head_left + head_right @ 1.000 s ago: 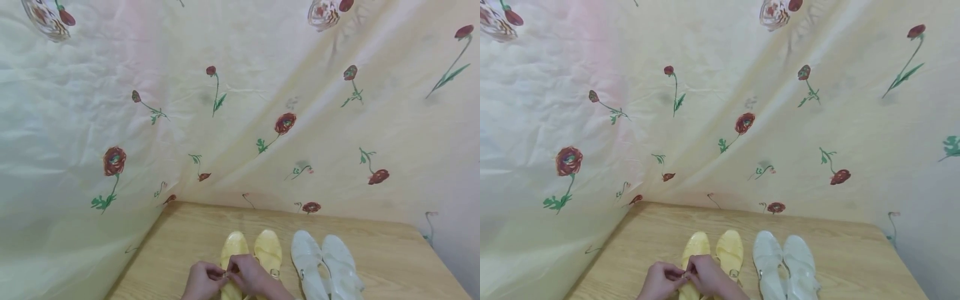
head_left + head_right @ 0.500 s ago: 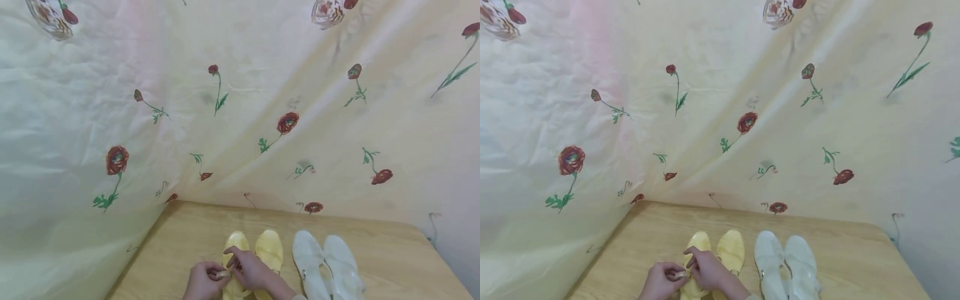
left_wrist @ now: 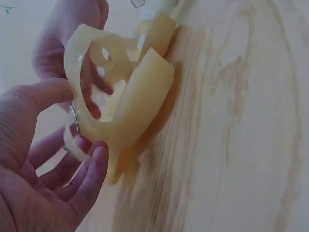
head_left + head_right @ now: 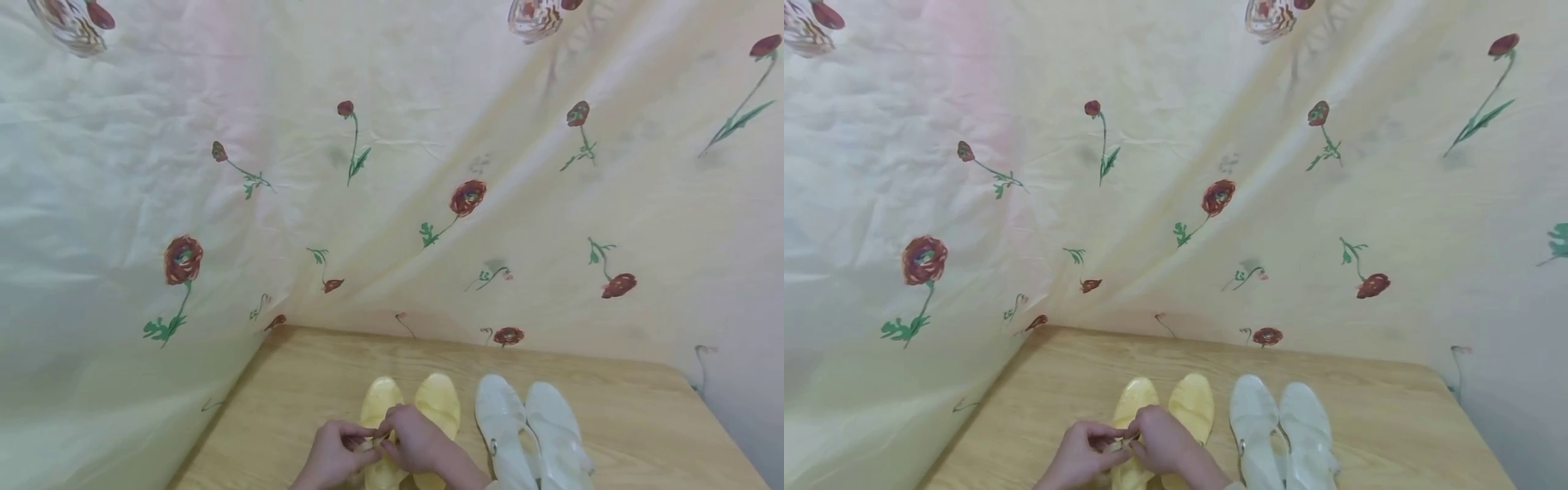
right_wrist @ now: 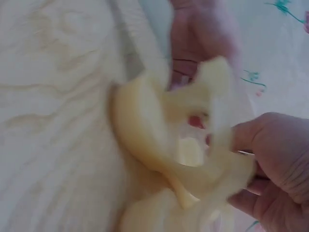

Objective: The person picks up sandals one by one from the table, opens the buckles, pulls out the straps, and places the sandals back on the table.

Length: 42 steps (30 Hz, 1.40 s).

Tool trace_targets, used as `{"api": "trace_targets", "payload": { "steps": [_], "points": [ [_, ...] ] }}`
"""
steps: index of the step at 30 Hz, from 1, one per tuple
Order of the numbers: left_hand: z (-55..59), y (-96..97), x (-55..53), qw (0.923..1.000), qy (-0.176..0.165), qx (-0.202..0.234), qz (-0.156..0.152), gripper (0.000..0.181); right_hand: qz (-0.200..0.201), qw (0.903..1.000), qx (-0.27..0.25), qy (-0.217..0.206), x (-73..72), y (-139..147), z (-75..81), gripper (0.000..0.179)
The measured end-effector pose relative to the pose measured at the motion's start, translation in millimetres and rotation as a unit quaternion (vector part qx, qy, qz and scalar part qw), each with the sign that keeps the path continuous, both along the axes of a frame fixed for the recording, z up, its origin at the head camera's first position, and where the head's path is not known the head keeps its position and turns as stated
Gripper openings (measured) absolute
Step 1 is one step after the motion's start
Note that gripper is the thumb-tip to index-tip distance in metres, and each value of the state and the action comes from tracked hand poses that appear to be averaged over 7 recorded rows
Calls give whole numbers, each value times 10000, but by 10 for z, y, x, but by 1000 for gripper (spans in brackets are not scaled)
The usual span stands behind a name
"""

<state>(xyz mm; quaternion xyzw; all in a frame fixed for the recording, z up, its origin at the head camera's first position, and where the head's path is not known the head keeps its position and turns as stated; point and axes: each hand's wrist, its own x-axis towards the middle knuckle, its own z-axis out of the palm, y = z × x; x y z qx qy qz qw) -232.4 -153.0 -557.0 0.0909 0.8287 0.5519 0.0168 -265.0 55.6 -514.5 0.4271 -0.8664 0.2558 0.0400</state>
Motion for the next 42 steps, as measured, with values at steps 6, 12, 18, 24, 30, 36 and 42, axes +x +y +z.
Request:
{"api": "trace_targets", "payload": {
  "steps": [6, 12, 18, 24, 30, 36, 42],
  "points": [
    [-12, -10, 37, 9998, -158, 107, -33, 24, 103, 9992, -342, -185, 42, 40, 51, 8],
    [-16, -6, 41, 9994, -200, 127, -269, 17, -261, 9946, -428, -911, 81, 53, 91, 4],
    [-16, -31, 39, 9985, -227, 234, -443, 14, -401, 9814, -795, -1699, 52, 87, 41, 5],
    [-17, -30, 47, 9971, -164, 427, -609, 13, -549, 9714, -1043, -2062, 52, 146, -46, 5],
    [-38, 27, 36, 9976, 299, 215, -588, 11, -465, 9782, -1046, -1733, 59, 175, -45, 5],
    [-57, 9, 70, 9981, -141, 578, -163, 16, -202, 9849, -1043, -1366, 66, 88, -71, 6],
    [-88, 16, 66, 9952, -354, 883, 248, 18, -609, 9819, -1157, -1368, 104, 6, -119, 3]
  ]
}}
